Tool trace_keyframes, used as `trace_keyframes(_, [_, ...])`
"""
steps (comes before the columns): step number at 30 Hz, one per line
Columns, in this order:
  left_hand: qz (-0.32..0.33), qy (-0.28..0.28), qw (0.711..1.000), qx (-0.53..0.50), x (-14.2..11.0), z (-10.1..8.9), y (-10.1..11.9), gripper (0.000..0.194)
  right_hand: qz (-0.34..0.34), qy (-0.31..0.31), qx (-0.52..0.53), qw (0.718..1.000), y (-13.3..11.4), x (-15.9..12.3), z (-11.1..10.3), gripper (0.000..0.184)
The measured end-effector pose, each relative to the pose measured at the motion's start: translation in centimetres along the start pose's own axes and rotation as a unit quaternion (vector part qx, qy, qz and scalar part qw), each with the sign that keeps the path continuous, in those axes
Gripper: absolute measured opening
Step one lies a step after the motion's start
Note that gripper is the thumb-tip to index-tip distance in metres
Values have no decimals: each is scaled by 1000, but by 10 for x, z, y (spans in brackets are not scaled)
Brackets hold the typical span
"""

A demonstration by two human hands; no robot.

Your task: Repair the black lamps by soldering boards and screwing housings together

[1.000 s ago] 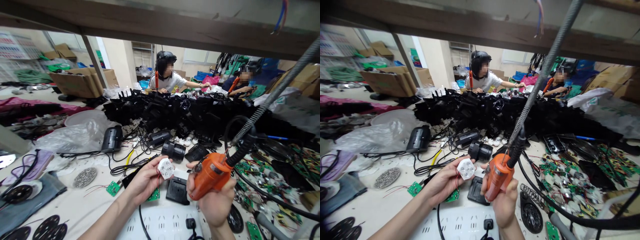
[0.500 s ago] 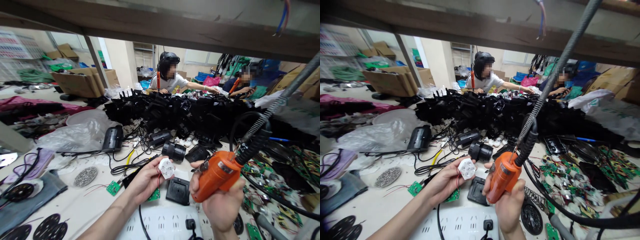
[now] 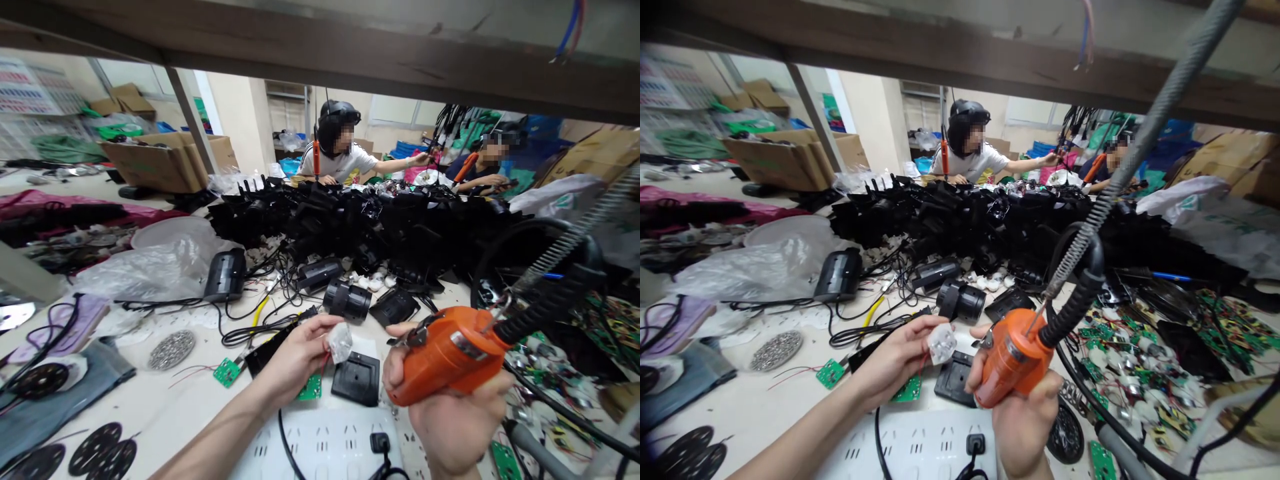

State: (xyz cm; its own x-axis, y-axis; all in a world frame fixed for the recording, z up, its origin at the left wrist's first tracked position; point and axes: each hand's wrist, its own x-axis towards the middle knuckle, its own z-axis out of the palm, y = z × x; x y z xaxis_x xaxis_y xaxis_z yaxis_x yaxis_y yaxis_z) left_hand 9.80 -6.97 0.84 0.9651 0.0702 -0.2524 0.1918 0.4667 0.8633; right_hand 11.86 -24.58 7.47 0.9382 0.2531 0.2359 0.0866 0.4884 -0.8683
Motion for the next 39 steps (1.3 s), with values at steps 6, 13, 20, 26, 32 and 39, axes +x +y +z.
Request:
trace_keyframes(6, [217, -95, 827, 511, -9, 13, -7, 25, 14, 1, 4, 1000, 0, -4, -10, 67])
trace_keyframes(13, [260, -162, 720, 623, -6, 23, -10, 30, 19, 45, 1, 999, -2, -5, -9, 68])
trace_keyframes(20, [268, -186, 675, 662, -3, 28, -4, 25, 4, 36, -17, 999, -3, -3, -7, 66])
trace_keyframes(26, [266, -187, 672, 665, -4, 38, -4, 23, -19, 40, -20, 999, -2, 0, -7, 71])
trace_keyframes(32, [215, -152, 765, 588, 5, 28, -11, 17, -34, 52, -29, 998, -6, 3, -1, 68])
trace_keyframes(39, [194, -73, 806, 555, 4, 16, -27, 20, -79, 51, 0, 996, 11, 10, 2, 75])
